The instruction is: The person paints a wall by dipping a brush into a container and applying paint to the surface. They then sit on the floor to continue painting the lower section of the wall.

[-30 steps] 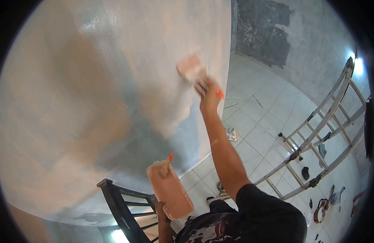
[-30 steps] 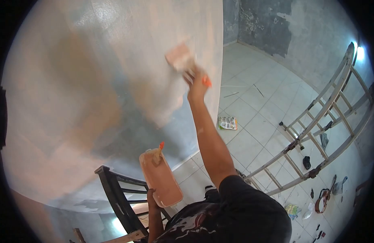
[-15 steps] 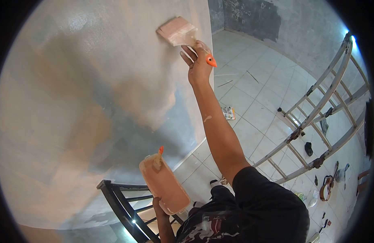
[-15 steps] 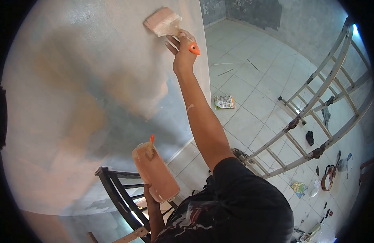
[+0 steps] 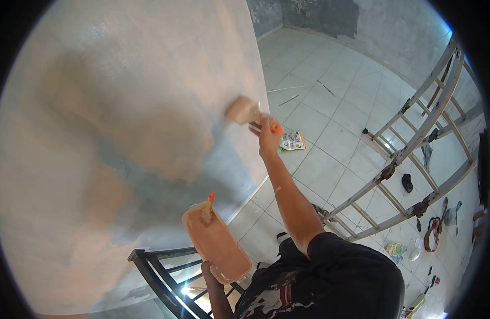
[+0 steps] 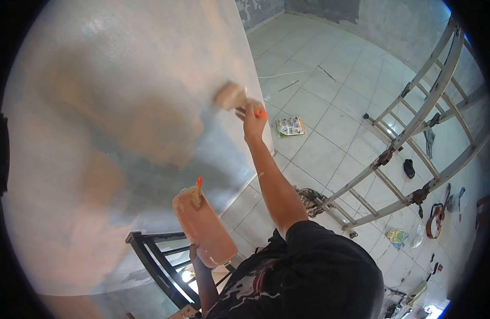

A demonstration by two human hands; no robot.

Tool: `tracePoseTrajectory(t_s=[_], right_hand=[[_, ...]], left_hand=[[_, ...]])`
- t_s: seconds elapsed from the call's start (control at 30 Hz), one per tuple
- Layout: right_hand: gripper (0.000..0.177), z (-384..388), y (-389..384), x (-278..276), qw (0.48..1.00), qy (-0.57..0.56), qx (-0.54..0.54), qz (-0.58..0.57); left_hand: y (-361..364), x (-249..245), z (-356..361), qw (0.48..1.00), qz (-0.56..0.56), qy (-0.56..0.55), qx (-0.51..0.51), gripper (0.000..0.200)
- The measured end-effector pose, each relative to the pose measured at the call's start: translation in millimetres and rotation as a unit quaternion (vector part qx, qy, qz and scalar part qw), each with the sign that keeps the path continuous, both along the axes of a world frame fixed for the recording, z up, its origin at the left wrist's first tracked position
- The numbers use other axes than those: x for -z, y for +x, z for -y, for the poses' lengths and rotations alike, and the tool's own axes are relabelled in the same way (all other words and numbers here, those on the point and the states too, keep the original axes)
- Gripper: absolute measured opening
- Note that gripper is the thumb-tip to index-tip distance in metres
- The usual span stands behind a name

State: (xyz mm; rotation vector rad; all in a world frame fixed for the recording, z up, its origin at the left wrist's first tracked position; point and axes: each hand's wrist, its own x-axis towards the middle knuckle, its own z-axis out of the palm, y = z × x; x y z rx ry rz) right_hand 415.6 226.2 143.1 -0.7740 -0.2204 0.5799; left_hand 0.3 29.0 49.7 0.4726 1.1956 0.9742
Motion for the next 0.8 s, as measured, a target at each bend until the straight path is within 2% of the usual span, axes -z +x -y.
tracePoseTrajectory(t_s=[0.1, 0.17, 0.2, 0.23, 0.27, 0.33, 0.47, 0.53, 0.6, 0.67, 0.73, 0.8], right_hand=[[0.028, -8, 24, -66, 0.993, 0.119, 0.000, 0.000], [0.029, -16, 37, -101, 0.985, 0.174, -0.010, 0.015], [0.029, -24, 44, -99, 0.985, 0.170, -0.010, 0.010], [0.029, -32, 48, -96, 0.984, 0.178, -0.026, 0.019], [0.030, -37, 52, -91, 0.981, 0.187, -0.041, 0.029], [0.032, -33, 43, -50, 0.989, 0.140, -0.040, 0.020], [0.033, -14, 24, 75, 0.998, 0.014, -0.034, -0.052], [0.031, -8, 20, 99, 0.997, -0.013, -0.026, -0.073], [0.026, -8, 24, 108, 0.989, -0.148, 0.009, -0.014], [0.021, -21, 29, 84, 0.980, -0.192, 0.036, 0.031], [0.022, -36, 33, 34, 0.996, -0.085, 0.034, 0.014], [0.023, -36, 43, -45, 0.998, -0.039, 0.005, 0.050]], left_hand=[[11, -2, -4, 0.998, 0.056, 0.009, 0.021, 0.071], [17, -5, -5, 0.999, 0.035, 0.005, 0.022, 0.071], [19, -6, -6, 0.999, 0.019, 0.006, 0.026, 0.072], [21, -8, -4, 0.999, 0.015, 0.025, 0.027, 0.056], [23, -8, -3, 0.999, 0.012, 0.022, 0.027, 0.056], [24, -9, -3, 0.998, -0.005, 0.057, 0.040, 0.055], [37, -22, -1, 0.996, -0.019, 0.065, 0.056, 0.056], [43, -31, -1, 0.995, -0.052, 0.072, 0.052, 0.058], [44, -26, -5, 0.995, -0.031, 0.078, 0.059, 0.057], [44, -18, -7, 0.994, -0.009, 0.081, 0.067, 0.056], [43, -10, -10, 0.998, -0.020, 0.049, 0.032, 0.076], [44, -3, -16, 0.997, -0.036, 0.050, 0.036, 0.076]])
